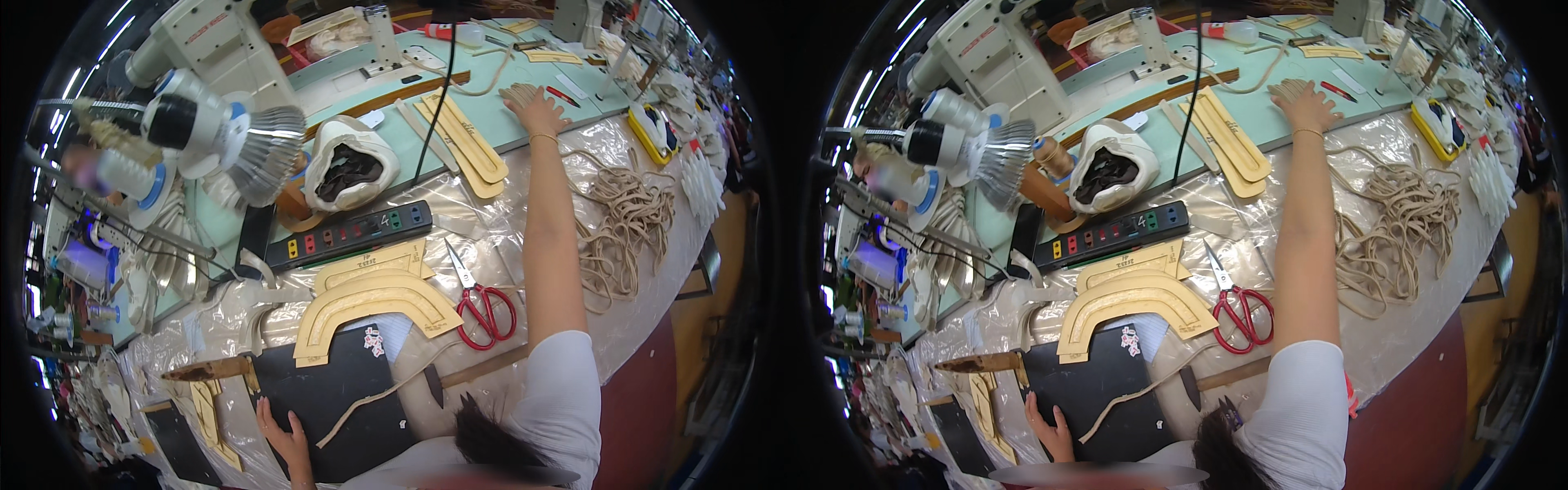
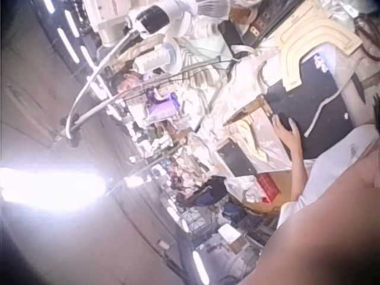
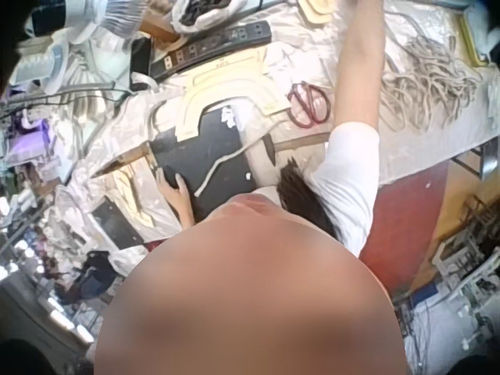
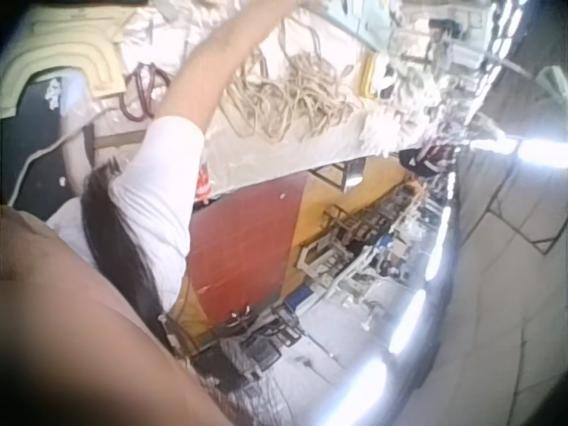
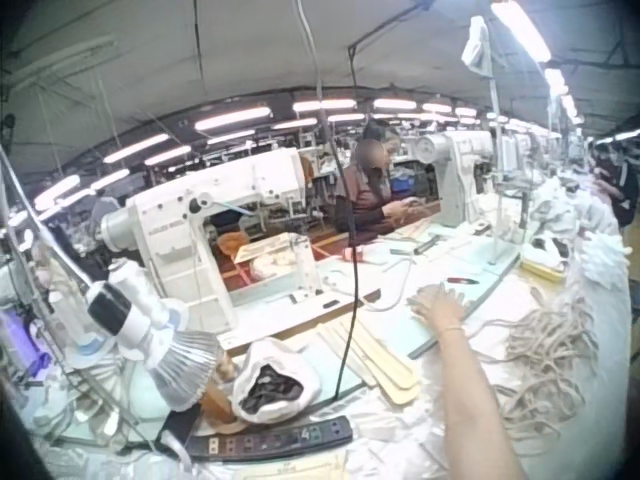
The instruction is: The person assembles small craft parts by applying glue to a beige cord, pressing it onto a wooden template, trimming excess cord with scissors, and smoothing the cord with a wooden tool. The person repeats this process on multiple templates, then stacks the finished pieces on the table.
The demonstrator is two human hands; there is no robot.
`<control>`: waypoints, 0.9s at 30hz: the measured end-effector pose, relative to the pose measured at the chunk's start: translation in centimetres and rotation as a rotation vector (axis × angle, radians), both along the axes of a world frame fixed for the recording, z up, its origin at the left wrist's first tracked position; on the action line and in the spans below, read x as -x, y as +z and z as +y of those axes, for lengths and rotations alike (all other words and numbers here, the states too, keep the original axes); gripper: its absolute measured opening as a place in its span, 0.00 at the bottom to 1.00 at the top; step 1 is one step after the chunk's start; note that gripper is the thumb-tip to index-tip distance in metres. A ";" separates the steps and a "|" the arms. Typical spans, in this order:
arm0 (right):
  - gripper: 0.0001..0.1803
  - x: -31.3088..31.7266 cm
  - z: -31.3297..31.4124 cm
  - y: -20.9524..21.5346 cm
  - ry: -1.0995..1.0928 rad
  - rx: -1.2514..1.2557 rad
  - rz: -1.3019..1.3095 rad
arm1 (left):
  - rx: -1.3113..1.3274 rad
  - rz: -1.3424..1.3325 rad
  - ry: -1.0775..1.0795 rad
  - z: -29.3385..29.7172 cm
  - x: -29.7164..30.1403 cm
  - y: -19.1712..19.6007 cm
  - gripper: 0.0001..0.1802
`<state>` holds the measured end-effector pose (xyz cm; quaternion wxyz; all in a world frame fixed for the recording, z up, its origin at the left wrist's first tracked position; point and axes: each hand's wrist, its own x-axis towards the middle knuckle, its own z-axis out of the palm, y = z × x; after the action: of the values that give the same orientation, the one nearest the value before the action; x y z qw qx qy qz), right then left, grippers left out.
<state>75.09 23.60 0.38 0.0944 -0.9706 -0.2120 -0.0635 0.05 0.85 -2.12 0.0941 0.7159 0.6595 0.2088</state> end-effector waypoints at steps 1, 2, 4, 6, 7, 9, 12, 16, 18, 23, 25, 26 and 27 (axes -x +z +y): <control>0.60 -0.1 0.0 -0.1 0.007 -0.010 -0.043 | 0.005 0.001 0.014 0.1 -0.1 0.1 0.32; 0.60 -0.3 0.1 -0.5 0.024 -0.018 -0.085 | -0.035 0.006 -0.025 0.4 -0.3 0.1 0.32; 0.60 -1.0 0.0 -0.9 0.092 -0.138 -0.087 | -0.081 -0.044 -0.069 0.6 -0.4 0.2 0.33; 0.36 -2.6 -0.3 -0.6 0.480 0.116 -0.248 | -0.047 -0.039 0.005 0.7 -0.6 0.3 0.31; 0.28 -3.1 -0.8 -0.7 0.604 0.156 -0.334 | -0.071 -0.012 -0.004 0.7 -0.6 0.3 0.31; 0.19 -4.0 -1.5 -0.6 0.493 0.201 -0.687 | -0.096 0.004 0.003 0.6 -0.5 0.2 0.32; 0.24 -3.6 -2.6 0.5 0.521 0.424 -0.914 | -0.108 0.010 -0.002 0.3 -0.3 0.0 0.31; 0.32 4.0 -5.1 2.9 0.850 -0.052 -0.737 | -0.163 -0.030 -0.011 0.2 -0.1 -0.6 0.27; 0.33 10.4 -8.2 4.3 1.151 -0.248 -0.584 | -0.185 -0.040 -0.012 0.2 -0.1 -1.0 0.26; 0.30 27.2 -17.7 6.8 1.401 -0.015 -0.224 | -0.149 -0.097 -0.058 0.9 -0.4 -1.0 0.28; 0.26 32.4 -20.5 7.0 1.492 0.006 -0.039 | -0.145 -0.113 -0.124 1.6 -1.1 -0.7 0.30; 0.23 34.7 -22.0 6.8 1.501 0.024 0.075 | -0.141 -0.140 -0.169 2.3 -1.8 -0.6 0.30; 0.23 36.7 -23.5 6.5 1.530 0.012 0.116 | -0.158 -0.167 -0.212 3.0 -2.6 -0.5 0.31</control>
<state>38.35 0.12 6.92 0.1177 -0.5557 -0.8199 0.0717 2.67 3.89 -2.59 0.1136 0.7669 0.5516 0.3078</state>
